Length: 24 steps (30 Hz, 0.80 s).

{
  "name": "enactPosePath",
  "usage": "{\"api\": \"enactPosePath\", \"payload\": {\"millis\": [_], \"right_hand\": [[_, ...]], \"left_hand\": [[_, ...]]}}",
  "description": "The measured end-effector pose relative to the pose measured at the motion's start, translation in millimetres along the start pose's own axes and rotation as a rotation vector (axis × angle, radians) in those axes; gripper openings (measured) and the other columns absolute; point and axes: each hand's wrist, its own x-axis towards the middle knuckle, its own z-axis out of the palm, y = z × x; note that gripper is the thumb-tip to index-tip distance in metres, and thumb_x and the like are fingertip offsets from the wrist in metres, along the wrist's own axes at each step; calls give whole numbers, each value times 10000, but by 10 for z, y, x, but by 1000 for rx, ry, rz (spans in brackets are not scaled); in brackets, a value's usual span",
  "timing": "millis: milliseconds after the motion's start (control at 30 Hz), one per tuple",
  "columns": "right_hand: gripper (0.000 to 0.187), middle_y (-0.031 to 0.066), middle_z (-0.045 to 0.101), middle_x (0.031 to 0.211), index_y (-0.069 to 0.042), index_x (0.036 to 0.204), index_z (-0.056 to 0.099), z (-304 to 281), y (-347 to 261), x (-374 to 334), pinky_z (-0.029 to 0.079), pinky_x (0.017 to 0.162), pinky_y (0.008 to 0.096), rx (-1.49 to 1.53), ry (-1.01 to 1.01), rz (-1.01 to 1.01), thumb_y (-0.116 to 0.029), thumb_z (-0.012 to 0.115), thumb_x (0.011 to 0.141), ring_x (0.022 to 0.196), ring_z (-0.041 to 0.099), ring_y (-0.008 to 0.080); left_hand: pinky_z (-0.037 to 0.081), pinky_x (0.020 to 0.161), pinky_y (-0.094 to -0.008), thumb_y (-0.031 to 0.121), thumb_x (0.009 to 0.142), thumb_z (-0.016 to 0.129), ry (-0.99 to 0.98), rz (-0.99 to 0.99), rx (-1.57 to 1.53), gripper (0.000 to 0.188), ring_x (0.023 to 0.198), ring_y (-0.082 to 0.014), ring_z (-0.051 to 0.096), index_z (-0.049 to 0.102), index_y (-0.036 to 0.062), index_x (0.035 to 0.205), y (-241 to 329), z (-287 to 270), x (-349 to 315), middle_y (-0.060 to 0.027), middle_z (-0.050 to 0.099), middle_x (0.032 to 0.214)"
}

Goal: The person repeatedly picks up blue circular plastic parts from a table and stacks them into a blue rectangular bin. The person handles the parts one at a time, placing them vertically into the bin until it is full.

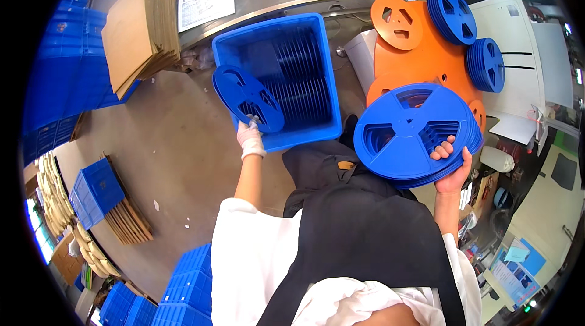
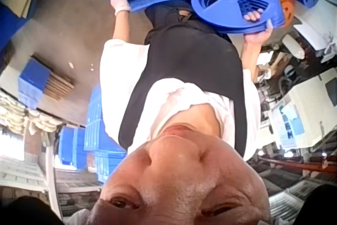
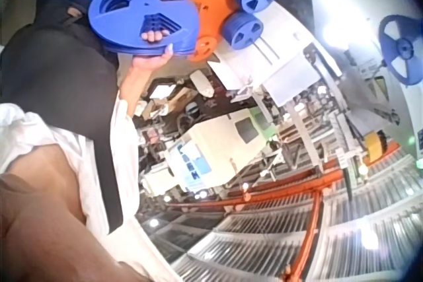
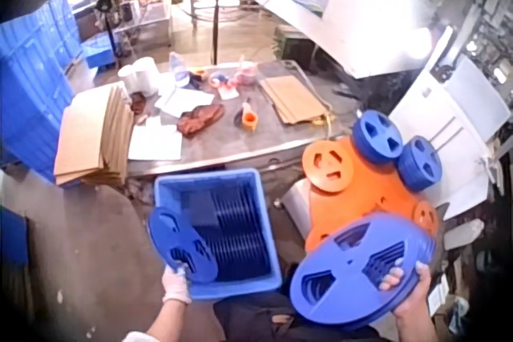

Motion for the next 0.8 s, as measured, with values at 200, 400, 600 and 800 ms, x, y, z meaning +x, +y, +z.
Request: {"api": "enactPosePath", "payload": {"millis": [200, 400, 600, 800], "right_hand": [[401, 34, 497, 863, -43, 1153, 504, -85, -8, -53, 436, 770, 352, 28, 70, -43, -337, 576, 889, 776, 479, 170], [408, 26, 490, 862, -29, 1175, 496, -67, 2, -85, 434, 778, 344, -7, 74, -67, -334, 558, 910, 783, 481, 155], [396, 17, 462, 828, -33, 1157, 506, -13, 30, -92, 429, 760, 338, -8, 47, -57, -336, 561, 908, 748, 464, 148], [372, -9, 443, 674, -62, 1069, 506, -133, 13, -138, 377, 640, 306, 59, -152, -43, -331, 628, 843, 592, 440, 121]], "left_hand": [[416, 517, -289, 141, 935, 587, -34, 28, 147, 218, 586, -126, 523, 571, 52, 1133, 58, 513, 509, -47, 607, 771], [452, 591, -332, 132, 924, 596, -74, 258, 452, 123, 648, -164, 562, 611, 64, 1025, -269, 859, 872, -66, 627, 758], [471, 594, -381, 103, 904, 569, -222, 261, 550, 326, 662, -224, 602, 549, 79, 1228, -226, 878, 826, -94, 656, 835], [411, 1043, -388, 244, 855, 641, -327, -4, 594, 889, 1249, -364, 515, 97, 169, 1554, 630, 881, -107, -219, 476, 1415]]}}
